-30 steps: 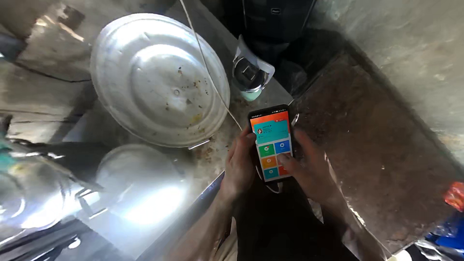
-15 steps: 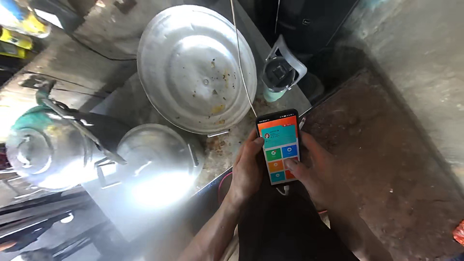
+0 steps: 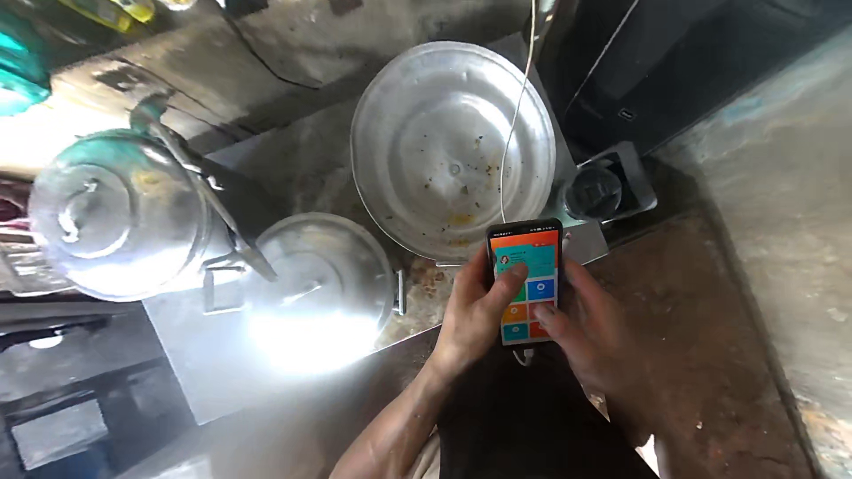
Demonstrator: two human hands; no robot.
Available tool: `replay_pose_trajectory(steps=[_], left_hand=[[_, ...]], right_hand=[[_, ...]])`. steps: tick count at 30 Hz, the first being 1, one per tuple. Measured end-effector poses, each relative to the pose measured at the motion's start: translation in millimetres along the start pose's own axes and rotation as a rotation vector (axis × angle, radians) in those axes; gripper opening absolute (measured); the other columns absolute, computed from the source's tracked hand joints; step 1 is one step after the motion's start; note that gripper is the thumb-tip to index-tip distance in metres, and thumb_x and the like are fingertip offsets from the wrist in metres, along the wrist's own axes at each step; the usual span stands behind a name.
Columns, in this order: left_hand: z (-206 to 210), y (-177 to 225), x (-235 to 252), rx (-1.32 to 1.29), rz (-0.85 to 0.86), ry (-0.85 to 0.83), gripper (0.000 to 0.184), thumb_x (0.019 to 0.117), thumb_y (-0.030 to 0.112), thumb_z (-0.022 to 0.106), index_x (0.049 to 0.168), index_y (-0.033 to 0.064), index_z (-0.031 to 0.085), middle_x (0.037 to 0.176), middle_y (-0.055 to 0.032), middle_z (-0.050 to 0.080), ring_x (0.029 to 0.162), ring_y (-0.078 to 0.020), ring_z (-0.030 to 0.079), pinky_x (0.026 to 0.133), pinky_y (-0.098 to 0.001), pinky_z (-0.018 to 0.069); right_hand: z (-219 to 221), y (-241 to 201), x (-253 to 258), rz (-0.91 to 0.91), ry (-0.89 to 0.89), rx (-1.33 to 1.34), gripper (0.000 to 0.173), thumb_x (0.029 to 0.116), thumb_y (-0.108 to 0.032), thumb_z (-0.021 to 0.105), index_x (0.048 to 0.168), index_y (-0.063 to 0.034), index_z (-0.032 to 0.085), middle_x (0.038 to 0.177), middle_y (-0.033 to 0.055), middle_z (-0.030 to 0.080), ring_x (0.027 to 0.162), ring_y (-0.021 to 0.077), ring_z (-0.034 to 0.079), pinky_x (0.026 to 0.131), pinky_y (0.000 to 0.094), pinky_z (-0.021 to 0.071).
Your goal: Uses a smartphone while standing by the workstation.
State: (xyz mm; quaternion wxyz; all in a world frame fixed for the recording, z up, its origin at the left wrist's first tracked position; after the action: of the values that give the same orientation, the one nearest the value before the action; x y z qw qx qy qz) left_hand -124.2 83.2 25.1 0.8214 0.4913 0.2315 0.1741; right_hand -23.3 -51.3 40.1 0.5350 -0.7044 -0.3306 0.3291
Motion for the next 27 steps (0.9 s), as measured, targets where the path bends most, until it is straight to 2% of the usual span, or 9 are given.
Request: replay_pose_trajectory(steps=[6,10,14,18,23,27], left_hand=[[-27,1,-4,-0.046,0.024,0.088,0.040,0.1077,0.029,0.035,0.135,0.0116,0.058,0.112,-0.0104,0.070,0.098,-0.0204,0.070,0.083,-0.0420,0.0605],[-40,1,-8,-0.163,0.021,0.140,0.045,0.1064,0.032,0.030,0.136,0.0122,0.058,0.113,-0.0097,0.070,0.100,-0.0185,0.069,0.085,-0.0406,0.0599],[-47,4,-14,-0.229,0.023,0.167,0.048,0.1056,0.029,0.026,0.137,0.0115,0.058,0.115,-0.0112,0.069,0.100,-0.0194,0.069,0.085,-0.0406,0.0595],[-52,9,-18,-0.238,0.025,0.145,0.046,0.1037,0.022,0.025,0.137,0.0100,0.055,0.115,-0.0120,0.068,0.100,-0.0192,0.069,0.083,-0.0394,0.0599],[-52,13,-20,-0.232,0.006,0.161,0.047,0.1041,0.021,0.023,0.139,0.0103,0.054,0.118,-0.0114,0.068,0.101,-0.0182,0.069,0.084,-0.0387,0.0602],[-51,16,-22,-0.214,0.010,0.156,0.048,0.1047,0.021,0.022,0.139,0.0113,0.053,0.118,-0.0106,0.067,0.101,-0.0181,0.069,0.083,-0.0394,0.0607]], right_hand=[[16,-6,19,-0.035,-0.078,-0.067,0.064,0.0984,-0.046,0.062,0.148,-0.0071,0.050,0.127,0.0069,0.067,0.112,0.0164,0.068,0.094,0.0373,0.0616],[25,-9,27,-0.026,-0.111,-0.100,0.058,0.0986,-0.044,0.062,0.146,-0.0116,0.052,0.124,0.0037,0.068,0.109,0.0150,0.069,0.093,0.0376,0.0617],[34,-12,33,-0.026,-0.142,-0.121,0.057,0.0984,-0.045,0.061,0.145,-0.0137,0.053,0.125,0.0026,0.067,0.110,0.0148,0.068,0.092,0.0387,0.0616],[40,-14,36,-0.061,-0.167,-0.118,0.056,0.0974,-0.038,0.063,0.146,-0.0133,0.052,0.128,0.0021,0.065,0.113,0.0143,0.066,0.093,0.0378,0.0613],[42,-15,39,-0.041,-0.256,-0.076,0.064,0.0912,-0.025,0.067,0.150,-0.0119,0.046,0.133,0.0038,0.063,0.116,0.0158,0.066,0.093,0.0386,0.0623],[39,-14,40,-0.035,-0.303,-0.118,0.071,0.0871,-0.023,0.070,0.152,-0.0133,0.044,0.136,0.0028,0.060,0.118,0.0142,0.064,0.093,0.0369,0.0620]])
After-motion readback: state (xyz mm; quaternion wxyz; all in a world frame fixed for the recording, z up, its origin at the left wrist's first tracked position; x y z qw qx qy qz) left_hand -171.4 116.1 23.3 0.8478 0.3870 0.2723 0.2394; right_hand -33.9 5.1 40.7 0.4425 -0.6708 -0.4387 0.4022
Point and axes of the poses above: each hand's wrist, its own x-axis towards the middle knuckle, its own z-axis out of the palm, y = z × x, the point moved 4 cm from there along x, towards the middle knuckle
